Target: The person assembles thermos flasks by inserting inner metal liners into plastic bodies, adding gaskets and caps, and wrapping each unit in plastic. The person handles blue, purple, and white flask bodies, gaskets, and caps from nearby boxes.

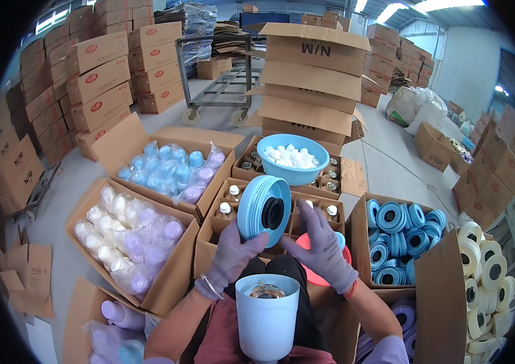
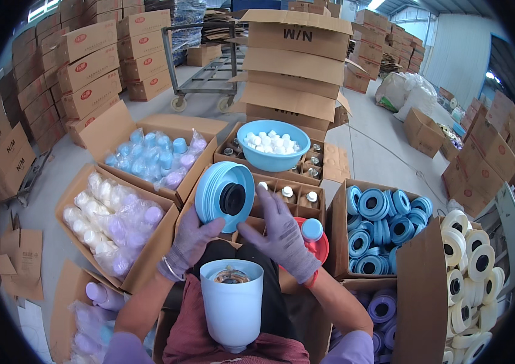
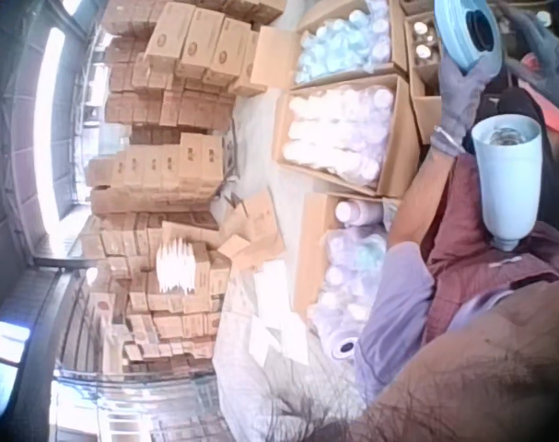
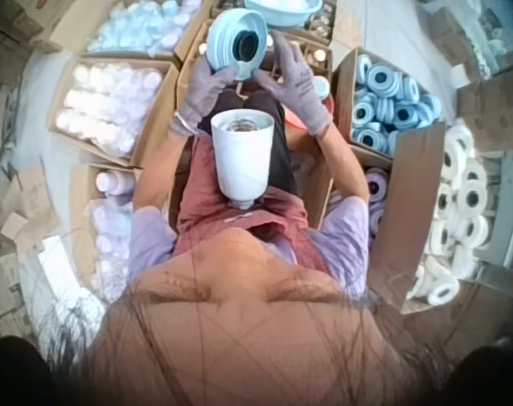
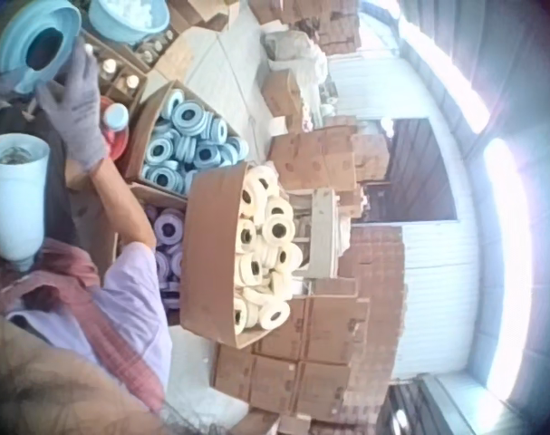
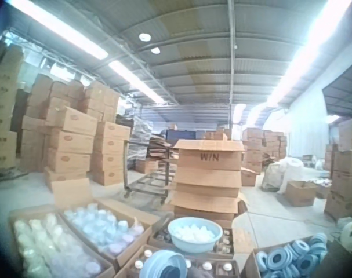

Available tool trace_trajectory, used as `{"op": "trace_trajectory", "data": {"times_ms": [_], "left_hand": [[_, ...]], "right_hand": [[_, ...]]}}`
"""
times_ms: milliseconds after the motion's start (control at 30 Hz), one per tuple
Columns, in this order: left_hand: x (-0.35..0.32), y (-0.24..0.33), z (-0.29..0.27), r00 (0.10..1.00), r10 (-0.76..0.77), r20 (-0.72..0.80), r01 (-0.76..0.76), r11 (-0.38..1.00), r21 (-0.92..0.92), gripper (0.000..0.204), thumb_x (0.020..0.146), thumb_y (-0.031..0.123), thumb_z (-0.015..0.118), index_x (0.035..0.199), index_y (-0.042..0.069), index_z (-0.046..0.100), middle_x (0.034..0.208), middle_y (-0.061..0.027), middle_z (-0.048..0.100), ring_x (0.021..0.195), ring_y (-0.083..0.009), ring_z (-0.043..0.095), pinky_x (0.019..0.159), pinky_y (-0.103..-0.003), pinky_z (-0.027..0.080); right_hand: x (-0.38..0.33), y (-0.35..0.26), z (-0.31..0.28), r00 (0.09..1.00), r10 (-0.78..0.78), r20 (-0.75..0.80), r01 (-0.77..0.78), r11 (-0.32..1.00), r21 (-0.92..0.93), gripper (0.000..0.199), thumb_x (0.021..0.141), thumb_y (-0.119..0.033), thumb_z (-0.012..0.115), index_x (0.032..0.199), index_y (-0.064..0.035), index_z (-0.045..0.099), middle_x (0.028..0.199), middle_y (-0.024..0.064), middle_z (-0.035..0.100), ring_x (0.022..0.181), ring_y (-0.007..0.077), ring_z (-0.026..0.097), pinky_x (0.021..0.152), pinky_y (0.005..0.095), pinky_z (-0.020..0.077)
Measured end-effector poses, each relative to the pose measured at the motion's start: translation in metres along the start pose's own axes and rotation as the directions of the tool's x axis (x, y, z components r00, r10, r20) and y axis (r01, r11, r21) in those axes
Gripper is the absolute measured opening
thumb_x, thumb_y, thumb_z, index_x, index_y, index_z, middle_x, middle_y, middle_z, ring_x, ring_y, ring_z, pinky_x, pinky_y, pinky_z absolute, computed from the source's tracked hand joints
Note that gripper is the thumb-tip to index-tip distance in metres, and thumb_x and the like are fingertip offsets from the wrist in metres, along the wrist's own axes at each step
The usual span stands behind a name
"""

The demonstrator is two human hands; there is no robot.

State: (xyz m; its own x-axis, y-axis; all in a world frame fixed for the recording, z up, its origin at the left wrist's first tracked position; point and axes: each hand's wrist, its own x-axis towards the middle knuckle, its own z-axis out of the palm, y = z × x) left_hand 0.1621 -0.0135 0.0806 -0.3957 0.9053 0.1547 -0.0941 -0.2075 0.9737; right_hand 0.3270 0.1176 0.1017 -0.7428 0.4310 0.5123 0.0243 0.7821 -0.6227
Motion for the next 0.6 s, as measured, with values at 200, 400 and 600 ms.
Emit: {"op": "trace_trajectory", "data": {"times_ms": [200,400,600], "left_hand": [[-0.006,-0.021,0.005,0.976,0.181,0.122,-0.181,0.983,-0.015,0.09,0.079,0.043,0.083,0.148,0.004,0.041,0.148,-0.0147,0.046,0.134,-0.0239,0.046,0.109,-0.041,0.039],[0.002,-0.025,-0.03,0.799,0.456,0.393,-0.593,0.71,0.381,0.078,0.073,0.049,0.083,0.135,0.008,0.061,0.137,-0.0137,0.059,0.132,-0.0346,0.05,0.111,-0.045,0.039],[-0.031,-0.058,-0.065,0.849,0.081,0.522,-0.25,0.932,0.262,0.071,0.075,0.046,0.083,0.128,0.003,0.065,0.129,-0.0135,0.065,0.128,-0.0318,0.054,0.112,-0.043,0.038]], "right_hand": [[0.002,-0.01,0.037,0.959,0.281,0.022,-0.254,0.827,0.501,0.057,0.086,-0.008,0.068,0.139,-0.0034,0.045,0.12,0.0179,0.061,0.111,0.031,0.065,0.086,0.039,0.0573],[-0.022,0.052,0.034,0.592,0.4,0.699,-0.804,0.232,0.548,0.047,0.104,-0.042,0.041,0.11,0.0002,0.061,0.08,0.0122,0.07,0.051,0.0181,0.062,0.044,0.0256,0.0488],[-0.056,0.056,0.029,0.809,0.469,0.353,-0.577,0.521,0.629,0.04,0.106,-0.029,0.045,0.129,0.0011,0.058,0.12,0.0062,0.064,0.113,0.0108,0.059,0.097,0.0254,0.0473]]}}
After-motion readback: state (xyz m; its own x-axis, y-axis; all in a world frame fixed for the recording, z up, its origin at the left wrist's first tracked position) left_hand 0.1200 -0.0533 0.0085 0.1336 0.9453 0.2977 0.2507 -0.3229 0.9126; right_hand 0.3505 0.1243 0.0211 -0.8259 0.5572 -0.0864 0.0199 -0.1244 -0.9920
